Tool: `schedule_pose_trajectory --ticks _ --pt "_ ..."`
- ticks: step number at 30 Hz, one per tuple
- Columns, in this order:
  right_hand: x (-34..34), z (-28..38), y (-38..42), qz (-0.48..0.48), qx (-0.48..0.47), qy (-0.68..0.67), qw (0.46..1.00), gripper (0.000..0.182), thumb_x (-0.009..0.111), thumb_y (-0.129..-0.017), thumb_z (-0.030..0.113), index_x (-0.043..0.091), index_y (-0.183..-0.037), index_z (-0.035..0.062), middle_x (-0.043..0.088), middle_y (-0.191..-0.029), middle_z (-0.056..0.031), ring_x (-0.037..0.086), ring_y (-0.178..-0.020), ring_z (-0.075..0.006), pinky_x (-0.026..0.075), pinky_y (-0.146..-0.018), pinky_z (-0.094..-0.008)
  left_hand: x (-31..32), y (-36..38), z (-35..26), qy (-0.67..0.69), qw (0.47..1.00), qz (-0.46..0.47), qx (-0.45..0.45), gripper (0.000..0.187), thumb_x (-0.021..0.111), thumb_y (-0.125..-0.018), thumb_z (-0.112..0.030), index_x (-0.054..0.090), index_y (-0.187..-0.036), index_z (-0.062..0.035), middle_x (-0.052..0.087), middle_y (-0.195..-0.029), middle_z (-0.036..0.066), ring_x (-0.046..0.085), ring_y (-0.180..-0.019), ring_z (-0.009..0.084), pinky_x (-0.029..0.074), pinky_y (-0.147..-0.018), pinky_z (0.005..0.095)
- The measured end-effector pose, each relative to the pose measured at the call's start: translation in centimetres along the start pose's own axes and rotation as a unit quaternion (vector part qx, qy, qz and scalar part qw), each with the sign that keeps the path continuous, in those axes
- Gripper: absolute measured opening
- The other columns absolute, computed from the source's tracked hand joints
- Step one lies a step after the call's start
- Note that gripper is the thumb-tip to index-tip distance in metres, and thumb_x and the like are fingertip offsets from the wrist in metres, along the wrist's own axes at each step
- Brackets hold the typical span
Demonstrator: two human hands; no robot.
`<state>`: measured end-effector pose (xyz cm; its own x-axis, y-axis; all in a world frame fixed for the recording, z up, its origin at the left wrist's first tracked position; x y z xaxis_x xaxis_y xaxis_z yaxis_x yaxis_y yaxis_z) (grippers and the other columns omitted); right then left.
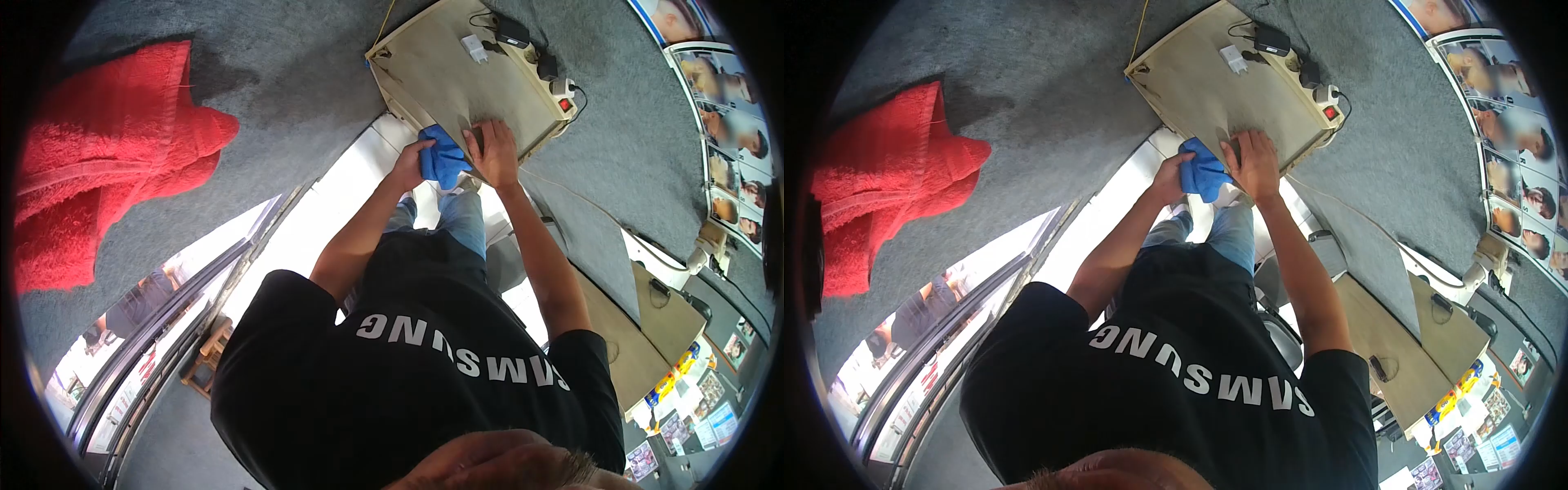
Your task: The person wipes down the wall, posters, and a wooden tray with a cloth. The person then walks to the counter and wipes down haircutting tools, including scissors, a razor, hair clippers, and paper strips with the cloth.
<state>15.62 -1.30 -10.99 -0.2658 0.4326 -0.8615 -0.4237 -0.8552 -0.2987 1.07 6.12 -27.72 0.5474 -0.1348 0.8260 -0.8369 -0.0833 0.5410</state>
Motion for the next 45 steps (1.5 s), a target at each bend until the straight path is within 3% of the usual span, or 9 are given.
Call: schedule_pose_trajectory --ticks 7,20,22,25,27,29,32,41,45 --pt "-0.3 0.1 0.1 -0.013 -0.011 -0.008 1.0 0.023 0.07 -0.095 0.025 0.062 -0.099 0.0042 0.064 -0.093 -0.0156 0.06 -0.09 -0.0378 0.048 -0.081 -0.0479 1.1 -0.3 -10.1 0.151 0.96 -0.025 0.232 0.046 0.046 -0.107 -0.025 0.046 -0.146 -0.0017 0.056 -0.148 0.013 0.053 -0.137 0.0308 0.037 -0.12 0.0495" --pt "-0.6 -0.2 0.6 -0.034 -0.004 -0.031 0.999 0.022 0.069 -0.095 0.027 0.063 -0.098 0.0051 0.063 -0.09 -0.0159 0.061 -0.087 -0.038 0.048 -0.08 -0.0472 0.0 6.0 -6.7 -0.132 0.962 -0.129 0.199 0.043 0.058 -0.104 -0.023 0.053 -0.14 0.0 0.061 -0.138 0.014 0.059 -0.127 0.0271 0.044 -0.112 0.0404" --pt "-0.7 -0.5 0.5 -0.041 -0.002 -0.02 0.999 0.023 0.068 -0.096 0.028 0.063 -0.098 0.0051 0.063 -0.09 -0.0148 0.061 -0.088 -0.0365 0.048 -0.08 -0.0468 -0.2 8.3 -7.0 -0.237 0.886 -0.258 0.304 0.041 0.061 -0.103 -0.024 0.056 -0.136 0.0011 0.063 -0.134 0.014 0.062 -0.121 0.0256 0.048 -0.105 0.0384" --pt "-0.2 -0.7 1.1 -0.04 -0.001 0.003 0.999 0.025 0.067 -0.096 0.03 0.063 -0.098 0.0051 0.064 -0.09 -0.0125 0.062 -0.09 -0.0336 0.049 -0.081 -0.046 9.9 11.4 -10.9 -0.32 0.8 -0.21 0.463 0.046 0.066 -0.101 -0.032 0.062 -0.129 0.0039 0.066 -0.131 0.015 0.063 -0.114 0.0265 0.048 -0.098 0.0372" --pt "0.0 -0.7 0.9 -0.031 -0.001 0.004 0.999 0.025 0.066 -0.096 0.029 0.063 -0.098 0.0048 0.065 -0.09 -0.0124 0.062 -0.09 -0.0336 0.049 -0.081 -0.0457 13.3 9.5 -14.8 -0.509 0.671 -0.224 0.491 0.041 0.068 -0.098 -0.026 0.062 -0.124 0.0052 0.065 -0.127 0.019 0.063 -0.112 0.0321 0.049 -0.095 0.0404" --pt "0.0 -0.7 0.8 -0.029 -0.002 -0.003 1.0 0.024 0.066 -0.096 0.029 0.063 -0.098 0.0052 0.065 -0.09 -0.0123 0.062 -0.09 -0.0338 0.049 -0.081 -0.0459 16.4 6.7 -17.7 -0.669 0.388 -0.245 0.585 0.033 0.072 -0.091 -0.017 0.064 -0.117 0.0019 0.063 -0.116 0.02 0.061 -0.108 0.0379 0.05 -0.091 0.0454" --pt "0.2 -0.8 1.0 -0.039 0.001 -0.014 0.999 0.023 0.066 -0.097 0.029 0.063 -0.098 0.0059 0.065 -0.089 -0.0129 0.062 -0.089 -0.0342 0.049 -0.081 -0.0469 16.7 1.7 -18.2 -0.808 0.273 -0.227 0.469 0.032 0.075 -0.082 -0.015 0.065 -0.11 -0.0012 0.059 -0.108 0.019 0.06 -0.102 0.0407 0.051 -0.087 0.0497" --pt "0.0 -2.2 1.9 -0.081 0.075 -0.061 0.992 0.02 0.063 -0.098 0.023 0.061 -0.101 0.0042 0.064 -0.091 -0.0179 0.061 -0.089 -0.0388 0.049 -0.082 -0.0495 15.1 2.5 -9.6 -0.813 0.301 -0.165 0.47 0.037 0.075 -0.075 -0.012 0.065 -0.109 -0.0044 0.057 -0.102 0.018 0.059 -0.098 0.0403 0.051 -0.082 0.0515" --pt "-1.0 -2.3 1.8 -0.128 0.086 -0.082 0.985 0.016 0.061 -0.099 0.018 0.061 -0.102 0.0023 0.063 -0.093 -0.0199 0.061 -0.09 -0.0401 0.049 -0.082 -0.0498 14.8 4.2 -5.8 -0.798 0.382 -0.113 0.452 0.035 0.073 -0.077 -0.009 0.063 -0.11 -0.0027 0.056 -0.1 0.019 0.059 -0.094 0.0432 0.05 -0.081 0.0524"
Point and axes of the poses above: each hand's wrist, its own y-axis away from the middle knuckle, its own x-axis out of the palm, z = x × y, the point moved 6 cm from there along -y, towards the middle knuckle
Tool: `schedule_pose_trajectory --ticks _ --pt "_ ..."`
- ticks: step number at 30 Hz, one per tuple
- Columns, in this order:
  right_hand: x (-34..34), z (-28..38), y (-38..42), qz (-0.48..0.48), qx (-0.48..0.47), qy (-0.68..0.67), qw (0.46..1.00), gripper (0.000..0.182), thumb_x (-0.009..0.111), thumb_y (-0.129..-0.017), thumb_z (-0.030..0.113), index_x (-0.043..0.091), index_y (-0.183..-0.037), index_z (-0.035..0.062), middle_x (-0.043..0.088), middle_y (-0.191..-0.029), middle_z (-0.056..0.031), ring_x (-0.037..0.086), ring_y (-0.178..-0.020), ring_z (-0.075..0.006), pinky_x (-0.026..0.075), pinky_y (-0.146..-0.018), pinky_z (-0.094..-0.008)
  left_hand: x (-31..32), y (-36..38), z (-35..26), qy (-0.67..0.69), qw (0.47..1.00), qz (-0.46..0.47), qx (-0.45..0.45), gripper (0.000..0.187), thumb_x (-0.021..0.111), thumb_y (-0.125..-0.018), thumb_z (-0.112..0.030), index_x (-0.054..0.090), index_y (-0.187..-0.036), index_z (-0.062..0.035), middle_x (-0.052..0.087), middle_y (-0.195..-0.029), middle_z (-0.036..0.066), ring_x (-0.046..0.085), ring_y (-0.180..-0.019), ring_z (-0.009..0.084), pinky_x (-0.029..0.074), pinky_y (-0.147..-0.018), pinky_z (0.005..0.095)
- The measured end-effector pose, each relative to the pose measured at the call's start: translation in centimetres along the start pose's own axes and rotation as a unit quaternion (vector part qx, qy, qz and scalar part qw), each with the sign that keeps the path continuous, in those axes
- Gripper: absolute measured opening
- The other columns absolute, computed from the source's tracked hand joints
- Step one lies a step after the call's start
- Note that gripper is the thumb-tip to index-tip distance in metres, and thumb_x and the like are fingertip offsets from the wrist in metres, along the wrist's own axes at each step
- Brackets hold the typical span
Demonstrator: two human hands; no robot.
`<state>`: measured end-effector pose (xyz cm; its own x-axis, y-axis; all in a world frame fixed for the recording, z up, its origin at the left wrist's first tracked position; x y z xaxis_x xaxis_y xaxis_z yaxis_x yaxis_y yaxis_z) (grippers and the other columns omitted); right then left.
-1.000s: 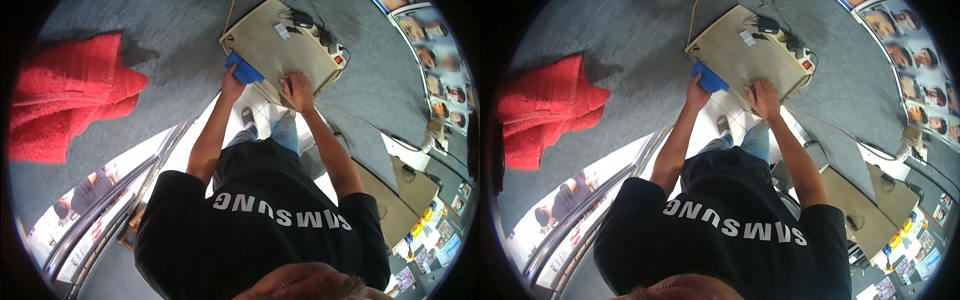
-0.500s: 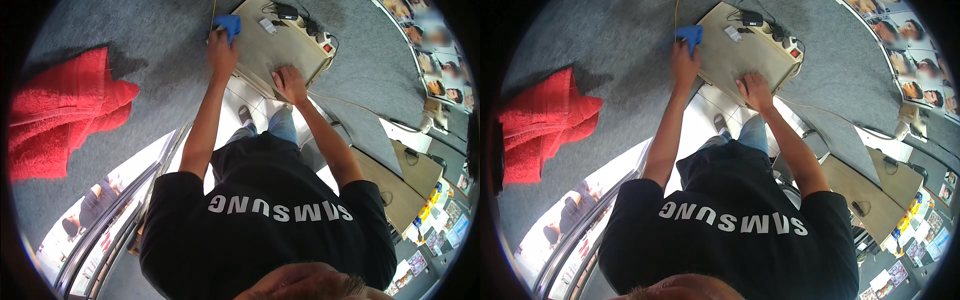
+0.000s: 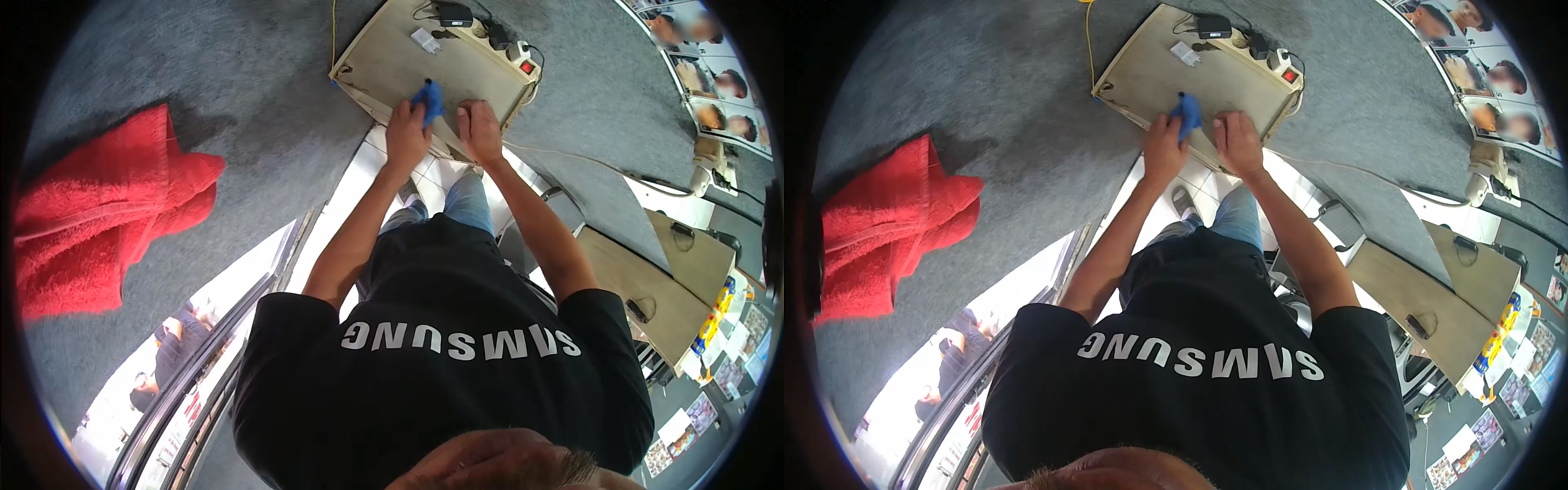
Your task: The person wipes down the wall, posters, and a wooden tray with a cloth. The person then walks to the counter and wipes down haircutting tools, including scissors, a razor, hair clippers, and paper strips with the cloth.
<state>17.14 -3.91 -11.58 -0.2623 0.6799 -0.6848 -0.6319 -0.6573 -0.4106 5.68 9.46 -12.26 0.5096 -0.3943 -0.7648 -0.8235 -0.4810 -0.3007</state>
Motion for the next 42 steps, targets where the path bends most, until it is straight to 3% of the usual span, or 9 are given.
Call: schedule_pose_trajectory --ticks 3,6,10,18,24,27,36,39,42 --pt "-0.2 -0.8 0.1 -0.023 0.026 -0.025 0.999 0.017 0.057 -0.101 0.017 0.06 -0.104 0.0005 0.063 -0.097 -0.0213 0.061 -0.092 -0.0418 0.048 -0.083 -0.0498 1.7 2.7 -0.6 0.106 0.987 0.098 -0.066 0.032 0.072 -0.087 -0.018 0.064 -0.114 -0.0025 0.063 -0.099 0.017 0.065 -0.091 0.0377 0.052 -0.08 0.047" --pt "-0.4 -1.2 0.3 -0.029 0.075 -0.078 0.994 0.019 0.054 -0.103 0.017 0.059 -0.106 -0.0005 0.063 -0.1 -0.0223 0.061 -0.094 -0.0435 0.048 -0.085 -0.0498 3.2 6.7 -0.8 0.384 0.84 0.286 -0.257 0.038 0.072 -0.094 -0.032 0.065 -0.118 -0.0037 0.07 -0.1 0.014 0.069 -0.088 0.026 0.054 -0.082 0.0393" --pt "-0.5 -1.4 0.3 -0.031 0.07 -0.06 0.995 0.02 0.051 -0.105 0.019 0.058 -0.108 0.0001 0.064 -0.101 -0.0222 0.061 -0.095 -0.044 0.048 -0.087 -0.0499 -1.6 8.7 -2.6 0.646 0.595 0.13 -0.46 0.06 0.053 -0.104 -0.055 0.064 -0.128 -0.0009 0.07 -0.107 0.005 0.066 -0.095 0.0151 0.053 -0.09 0.0318" --pt "-2.1 2.4 3.5 -0.086 0.236 -0.255 0.934 0.038 0.04 -0.113 0.031 0.064 -0.112 0.0012 0.062 -0.095 -0.015 0.06 -0.089 -0.0286 0.047 -0.084 -0.0399 -8.0 4.6 -2.7 0.466 0.834 0.156 -0.252 0.055 0.057 -0.105 -0.044 0.06 -0.134 0.0032 0.068 -0.126 0.013 0.06 -0.118 0.0191 0.045 -0.104 0.0336" --pt "-1.9 8.7 13.7 0.031 0.347 -0.435 0.83 0.062 0.06 -0.104 0.045 0.052 -0.144 -0.0017 0.065 -0.122 -0.0089 0.059 -0.111 -0.0166 0.046 -0.1 -0.0323 -8.1 7.5 -6.9 0.314 0.92 0.212 -0.099 0.037 0.064 -0.101 -0.034 0.068 -0.113 0.0012 0.072 -0.095 0.021 0.07 -0.086 0.0312 0.053 -0.082 0.0382" --pt "-2.6 4.6 20.8 0.108 0.542 -0.367 0.748 0.057 0.063 -0.102 0.047 0.064 -0.132 -0.0015 0.069 -0.108 -0.0071 0.064 -0.102 -0.0157 0.05 -0.093 -0.0318 -7.2 11.1 -6.8 0.275 0.916 0.243 -0.161 0.036 0.062 -0.103 -0.034 0.067 -0.102 0.0015 0.068 -0.083 0.019 0.062 -0.073 0.0305 0.05 -0.072 0.0415" --pt "-6.2 0.7 35.4 0.095 0.519 -0.288 0.799 0.044 0.057 -0.104 0.044 0.066 -0.117 0.0027 0.072 -0.098 -0.0083 0.069 -0.092 -0.0184 0.054 -0.079 -0.0339 -4.8 20.9 -9.6 0.262 0.935 0.232 -0.063 0.034 0.059 -0.104 -0.033 0.06 -0.106 0.0015 0.061 -0.092 0.02 0.06 -0.081 0.0317 0.048 -0.075 0.044" --pt "-9.3 7.1 36.9 0.093 0.51 -0.392 0.76 0.047 0.052 -0.107 0.047 0.063 -0.125 0.0044 0.07 -0.111 -0.0104 0.068 -0.101 -0.0196 0.053 -0.087 -0.0347 -4.6 24.4 -13.0 0.328 0.889 0.297 -0.12 0.046 0.053 -0.107 -0.04 0.055 -0.128 -0.0001 0.065 -0.107 0.015 0.063 -0.099 0.0257 0.049 -0.087 0.0416" --pt "-10.2 12.4 39.4 0.066 0.461 -0.487 0.739 0.057 0.053 -0.105 0.053 0.056 -0.135 0.0048 0.068 -0.123 -0.0136 0.066 -0.108 -0.0223 0.051 -0.092 -0.0366 0.6 31.7 -11.3 0.546 0.686 0.312 -0.367 0.05 0.05 -0.107 -0.041 0.053 -0.139 -0.0027 0.063 -0.124 0.009 0.059 -0.113 0.0226 0.047 -0.098 0.0359"
Point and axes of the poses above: each hand's wrist, its own y-axis away from the middle knuckle, its own x-axis out of the palm, z = x × y, the point moved 6 cm from there along -y, towards the middle knuckle
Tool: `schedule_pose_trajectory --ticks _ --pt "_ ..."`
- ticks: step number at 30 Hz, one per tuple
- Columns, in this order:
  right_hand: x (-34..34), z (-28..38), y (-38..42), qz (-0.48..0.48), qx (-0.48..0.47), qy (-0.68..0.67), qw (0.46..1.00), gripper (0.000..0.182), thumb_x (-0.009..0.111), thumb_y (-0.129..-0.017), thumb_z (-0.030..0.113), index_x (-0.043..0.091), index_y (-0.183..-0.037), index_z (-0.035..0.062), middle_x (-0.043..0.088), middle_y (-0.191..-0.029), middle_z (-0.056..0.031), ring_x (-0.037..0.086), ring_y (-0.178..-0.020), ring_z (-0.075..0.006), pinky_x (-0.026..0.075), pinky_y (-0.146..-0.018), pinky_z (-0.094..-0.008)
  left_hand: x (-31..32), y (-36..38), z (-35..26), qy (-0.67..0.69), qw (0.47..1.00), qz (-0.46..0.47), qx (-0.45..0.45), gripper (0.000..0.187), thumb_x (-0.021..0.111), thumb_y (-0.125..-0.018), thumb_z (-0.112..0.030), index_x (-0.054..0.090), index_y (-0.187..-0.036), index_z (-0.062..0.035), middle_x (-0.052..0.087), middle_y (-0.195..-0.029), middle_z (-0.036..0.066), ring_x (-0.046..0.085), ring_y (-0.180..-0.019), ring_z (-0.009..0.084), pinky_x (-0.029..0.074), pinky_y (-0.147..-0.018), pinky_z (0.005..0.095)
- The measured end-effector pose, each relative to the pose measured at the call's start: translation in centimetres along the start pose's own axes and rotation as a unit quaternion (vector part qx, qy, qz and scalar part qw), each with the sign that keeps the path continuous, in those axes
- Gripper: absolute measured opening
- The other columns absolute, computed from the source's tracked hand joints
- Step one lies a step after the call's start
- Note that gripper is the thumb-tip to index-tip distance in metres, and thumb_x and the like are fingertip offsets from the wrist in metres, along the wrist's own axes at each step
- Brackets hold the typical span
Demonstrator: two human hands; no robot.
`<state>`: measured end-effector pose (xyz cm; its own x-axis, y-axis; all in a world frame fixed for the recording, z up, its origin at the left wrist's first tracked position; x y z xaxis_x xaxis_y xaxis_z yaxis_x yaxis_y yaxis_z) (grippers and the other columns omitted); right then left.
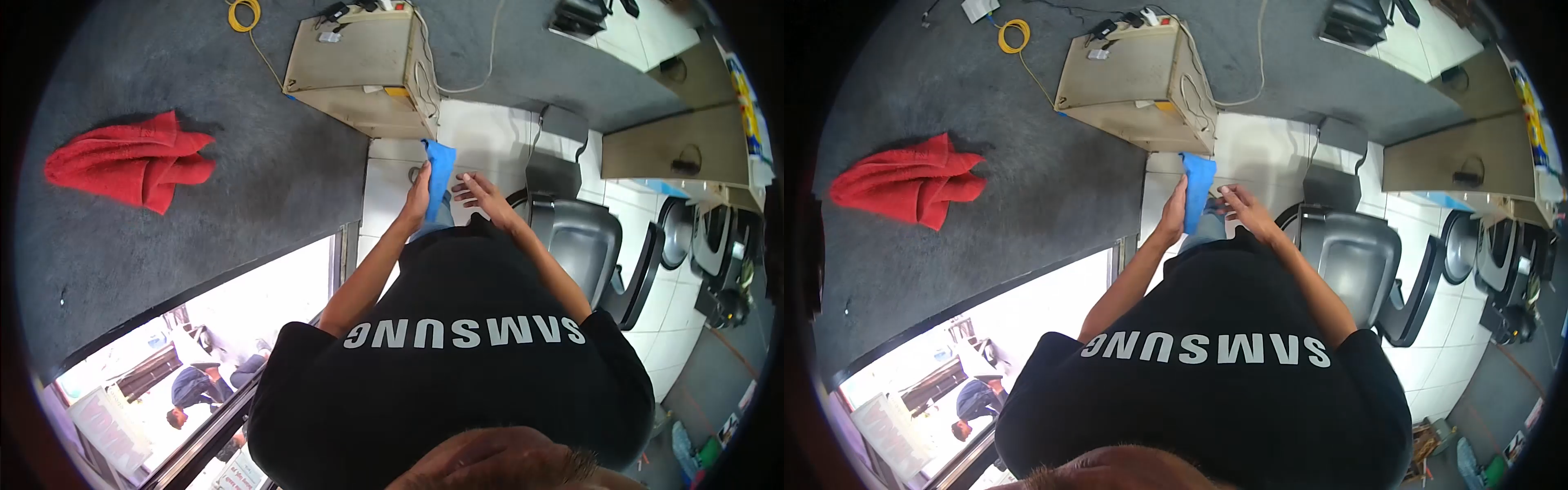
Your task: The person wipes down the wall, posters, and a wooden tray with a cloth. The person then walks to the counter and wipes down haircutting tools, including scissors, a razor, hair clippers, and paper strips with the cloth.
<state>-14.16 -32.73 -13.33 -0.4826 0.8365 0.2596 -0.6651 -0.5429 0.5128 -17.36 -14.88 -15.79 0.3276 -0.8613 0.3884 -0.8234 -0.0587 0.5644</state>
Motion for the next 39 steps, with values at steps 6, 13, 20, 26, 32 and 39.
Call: schedule_pose_trajectory --ticks 6,13,20,26,32,39 --pt "1.7 -3.0 8.1 0.018 0.073 -0.113 0.991 0.081 0.045 -0.103 0.066 0.036 -0.157 0.005 0.046 -0.153 -0.0168 0.046 -0.139 -0.029 0.04 -0.114 -0.0432 6.1 8.9 3.4 -0.098 0.994 0.036 -0.028 0.036 0.054 -0.107 -0.028 0.055 -0.137 -0.0087 0.061 -0.127 0.006 0.06 -0.112 0.0171 0.053 -0.093 0.0343" --pt "4.5 -4.1 11.5 0.022 -0.032 -0.06 0.997 0.085 0.055 -0.099 0.066 0.043 -0.147 -0.0035 0.057 -0.135 -0.0193 0.055 -0.125 -0.0264 0.043 -0.109 -0.0387 6.5 14.0 2.1 -0.319 0.944 0.083 0.03 0.032 0.055 -0.108 -0.032 0.061 -0.113 -0.0015 0.062 -0.095 0.004 0.06 -0.08 0.0126 0.053 -0.068 0.0282" --pt "7.4 -4.2 17.1 -0.026 -0.057 -0.004 0.998 0.069 0.053 -0.103 0.061 0.056 -0.134 -0.0008 0.068 -0.104 -0.0069 0.065 -0.088 -0.0136 0.053 -0.084 -0.0293 6.3 17.5 4.7 -0.194 0.968 0.155 -0.017 0.035 0.05 -0.11 -0.042 0.059 -0.114 -0.0084 0.056 -0.09 -0.002 0.051 -0.074 0.0072 0.044 -0.064 0.0264" --pt "9.7 -11.6 19.8 -0.132 0.014 0.178 0.975 0.074 0.043 -0.105 0.064 0.069 -0.115 -0.0047 0.073 -0.1 -0.018 0.07 -0.091 -0.0255 0.053 -0.087 -0.0361 0.4 22.3 6.8 -0.133 0.974 0.166 0.075 0.026 0.048 -0.111 -0.037 0.057 -0.108 -0.0126 0.055 -0.092 -0.002 0.054 -0.083 0.0109 0.046 -0.073 0.0302" --pt "13.9 -21.2 26.6 -0.189 0.094 0.181 0.96 0.097 0.028 -0.101 0.076 0.064 -0.123 -0.0109 0.069 -0.115 -0.03 0.066 -0.112 -0.038 0.048 -0.101 -0.0415 -3.9 28.0 13.0 -0.265 0.939 0.22 -0.025 0.033 0.055 -0.108 -0.036 0.054 -0.112 -0.0038 0.062 -0.099 0.007 0.063 -0.092 0.0168 0.052 -0.081 0.0323" --pt "16.7 -19.7 35.3 -0.201 0.117 0.117 0.966 0.098 0.027 -0.102 0.075 0.055 -0.139 -0.0104 0.062 -0.134 -0.0279 0.059 -0.127 -0.0321 0.042 -0.11 -0.0365 -2.3 31.7 18.2 -0.339 0.881 0.329 -0.026 0.032 0.058 -0.107 -0.034 0.06 -0.117 -0.0032 0.064 -0.099 0.005 0.062 -0.088 0.0136 0.052 -0.081 0.0298"
Point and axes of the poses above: each hand's wrist, its own y-axis away from the middle knuckle, its own x-axis out of the palm, z = x × y, the point moved 6 cm from there along -y, towards the middle knuckle
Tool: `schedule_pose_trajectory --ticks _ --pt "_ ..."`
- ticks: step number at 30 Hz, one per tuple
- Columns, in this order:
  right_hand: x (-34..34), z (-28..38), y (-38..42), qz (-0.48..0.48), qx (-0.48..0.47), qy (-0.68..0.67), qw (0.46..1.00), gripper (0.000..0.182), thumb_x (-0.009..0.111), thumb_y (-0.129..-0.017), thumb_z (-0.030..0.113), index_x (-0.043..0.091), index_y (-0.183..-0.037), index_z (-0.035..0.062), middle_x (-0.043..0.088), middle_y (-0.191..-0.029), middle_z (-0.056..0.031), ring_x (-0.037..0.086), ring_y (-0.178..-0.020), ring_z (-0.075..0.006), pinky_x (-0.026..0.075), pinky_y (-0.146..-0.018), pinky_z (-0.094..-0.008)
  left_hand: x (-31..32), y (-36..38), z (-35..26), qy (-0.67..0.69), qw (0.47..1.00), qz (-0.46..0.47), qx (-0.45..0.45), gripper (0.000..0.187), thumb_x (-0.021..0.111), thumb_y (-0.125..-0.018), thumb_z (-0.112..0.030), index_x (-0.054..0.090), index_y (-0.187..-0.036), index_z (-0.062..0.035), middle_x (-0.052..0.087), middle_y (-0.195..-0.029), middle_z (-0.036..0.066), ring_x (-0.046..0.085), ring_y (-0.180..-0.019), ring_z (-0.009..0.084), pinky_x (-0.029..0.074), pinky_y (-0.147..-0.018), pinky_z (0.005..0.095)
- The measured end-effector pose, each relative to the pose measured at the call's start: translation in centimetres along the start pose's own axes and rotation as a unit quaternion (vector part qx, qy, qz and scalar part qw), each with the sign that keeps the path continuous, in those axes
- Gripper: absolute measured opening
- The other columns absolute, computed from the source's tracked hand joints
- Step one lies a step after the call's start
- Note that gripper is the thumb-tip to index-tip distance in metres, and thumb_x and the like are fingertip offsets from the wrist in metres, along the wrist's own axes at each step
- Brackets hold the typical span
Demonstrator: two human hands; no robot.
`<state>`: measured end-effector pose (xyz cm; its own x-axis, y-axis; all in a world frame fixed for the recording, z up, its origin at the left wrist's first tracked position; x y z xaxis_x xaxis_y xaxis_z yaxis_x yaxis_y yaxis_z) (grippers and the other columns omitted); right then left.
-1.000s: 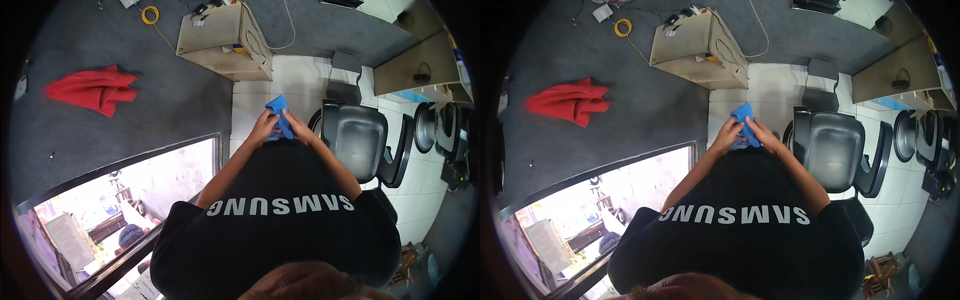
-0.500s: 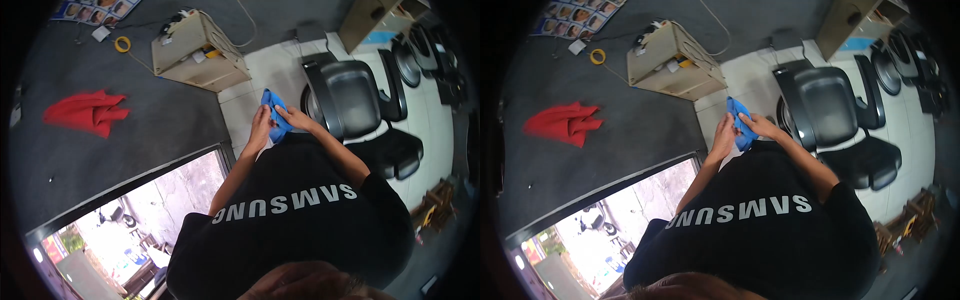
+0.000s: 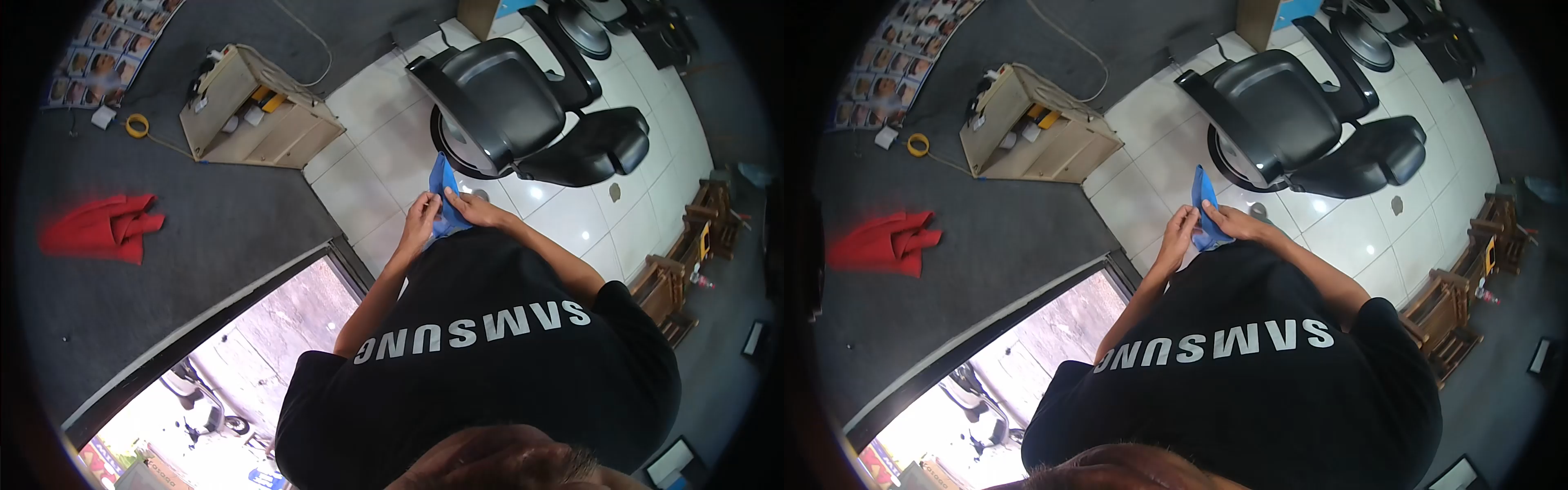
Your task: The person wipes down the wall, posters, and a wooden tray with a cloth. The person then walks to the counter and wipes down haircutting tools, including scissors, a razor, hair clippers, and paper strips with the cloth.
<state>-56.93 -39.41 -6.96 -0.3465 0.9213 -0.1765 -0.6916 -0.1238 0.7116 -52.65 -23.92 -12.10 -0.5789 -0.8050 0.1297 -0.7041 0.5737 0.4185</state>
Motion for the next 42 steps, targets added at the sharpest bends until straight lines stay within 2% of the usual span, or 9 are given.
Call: schedule_pose_trajectory --ticks 2,8,14,20,23,24,33,37,42 --pt "-1.0 -0.5 1.8 -0.013 -0.01 -0.022 1.0 0.097 0.027 -0.102 0.075 0.054 -0.141 -0.0096 0.061 -0.136 -0.0274 0.058 -0.129 -0.0314 0.041 -0.111 -0.036 2.0 0.3 -3.0 -0.045 0.996 -0.062 0.053 0.029 0.058 -0.107 -0.033 0.06 -0.115 -0.0046 0.064 -0.098 0.003 0.061 -0.089 0.0122 0.051 -0.079 0.0287" --pt "-3.8 -6.6 5.1 -0.009 -0.089 -0.11 0.99 0.094 0.023 -0.104 0.073 0.051 -0.145 -0.0072 0.057 -0.142 -0.0251 0.054 -0.133 -0.0323 0.039 -0.115 -0.0379 10.6 -0.2 -3.2 -0.106 0.989 0.095 -0.035 0.022 0.059 -0.106 -0.03 0.058 -0.107 -0.0084 0.061 -0.097 0.0 0.056 -0.091 0.0085 0.047 -0.078 0.0273" --pt "-9.7 -15.9 11.8 -0.056 -0.117 -0.175 0.976 0.095 0.024 -0.103 0.074 0.053 -0.142 -0.0072 0.061 -0.135 -0.0232 0.057 -0.125 -0.0315 0.044 -0.108 -0.0377 22.7 -1.0 -2.5 -0.042 0.994 0.103 0.0 0.022 0.058 -0.107 -0.028 0.059 -0.101 -0.0072 0.056 -0.086 -0.001 0.051 -0.081 0.0071 0.042 -0.072 0.0234" --pt "-16.1 -25.3 20.1 -0.033 -0.108 -0.29 0.95 0.087 0.032 -0.105 0.07 0.056 -0.138 -0.0066 0.063 -0.133 -0.0174 0.058 -0.122 -0.0254 0.045 -0.104 -0.0395 37.5 0.0 -4.0 -0.161 0.966 0.197 0.053 0.018 0.061 -0.105 -0.024 0.061 -0.107 -0.006 0.055 -0.091 0.001 0.054 -0.087 0.0098 0.045 -0.078 0.026" --pt "-19.1 -29.0 25.0 -0.038 -0.1 -0.415 0.904 0.075 0.043 -0.105 0.064 0.062 -0.13 -0.0041 0.066 -0.124 -0.0115 0.061 -0.111 -0.0203 0.047 -0.097 -0.035 43.3 0.5 -8.2 -0.233 0.933 0.143 0.235 0.016 0.063 -0.102 -0.017 0.062 -0.11 -0.0036 0.057 -0.102 0.007 0.056 -0.092 0.0154 0.047 -0.084 0.0293" --pt "-19.4 -32.4 23.8 -0.065 -0.114 -0.425 0.896 0.061 0.051 -0.105 0.054 0.066 -0.124 -0.0025 0.068 -0.117 -0.0086 0.062 -0.102 -0.0168 0.049 -0.092 -0.0317 44.0 0.1 -8.6 -0.23 0.936 0.088 0.252 0.015 0.066 -0.098 -0.012 0.064 -0.109 -0.0021 0.057 -0.11 0.011 0.058 -0.101 0.0212 0.048 -0.091 0.0337" --pt "-28.4 -41.9 25.8 -0.272 -0.072 -0.314 0.907 0.038 0.054 -0.095 0.028 0.068 -0.111 -0.0027 0.068 -0.094 -0.0047 0.061 -0.086 -0.017 0.048 -0.08 -0.0337 47.0 -8.9 -18.2 -0.369 0.812 -0.171 0.419 0.024 0.069 -0.096 -0.017 0.062 -0.112 -0.0004 0.055 -0.112 0.016 0.054 -0.111 0.0344 0.043 -0.099 0.0442" --pt "-31.9 -44.1 24.4 -0.311 -0.018 -0.346 0.885 0.036 0.06 -0.094 0.032 0.069 -0.104 -0.0017 0.067 -0.087 -0.007 0.061 -0.082 -0.0157 0.05 -0.075 -0.034 48.9 -17.6 -17.7 -0.453 0.818 -0.112 0.336 0.039 0.058 -0.105 -0.034 0.057 -0.124 0.0007 0.056 -0.12 0.022 0.056 -0.114 0.0405 0.042 -0.101 0.0479" --pt "-39.8 -45.9 25.5 -0.293 0.009 -0.326 0.899 0.057 0.067 -0.096 0.05 0.068 -0.117 -0.0028 0.072 -0.097 -0.01 0.065 -0.091 -0.0177 0.052 -0.084 -0.0349 50.5 -24.6 -14.7 -0.407 0.91 0.056 0.057 0.056 0.038 -0.11 -0.048 0.057 -0.137 -0.0028 0.059 -0.138 0.023 0.052 -0.134 0.0399 0.04 -0.112 0.0404"
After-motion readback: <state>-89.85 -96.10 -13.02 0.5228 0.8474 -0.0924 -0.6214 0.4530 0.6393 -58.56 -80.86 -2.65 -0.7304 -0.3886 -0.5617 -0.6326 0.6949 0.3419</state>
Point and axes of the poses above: each hand's wrist, its own y-axis away from the middle knuckle, its own x-axis out of the palm, z = x × y, the point moved 6 cm from there along -y, towards the middle knuckle
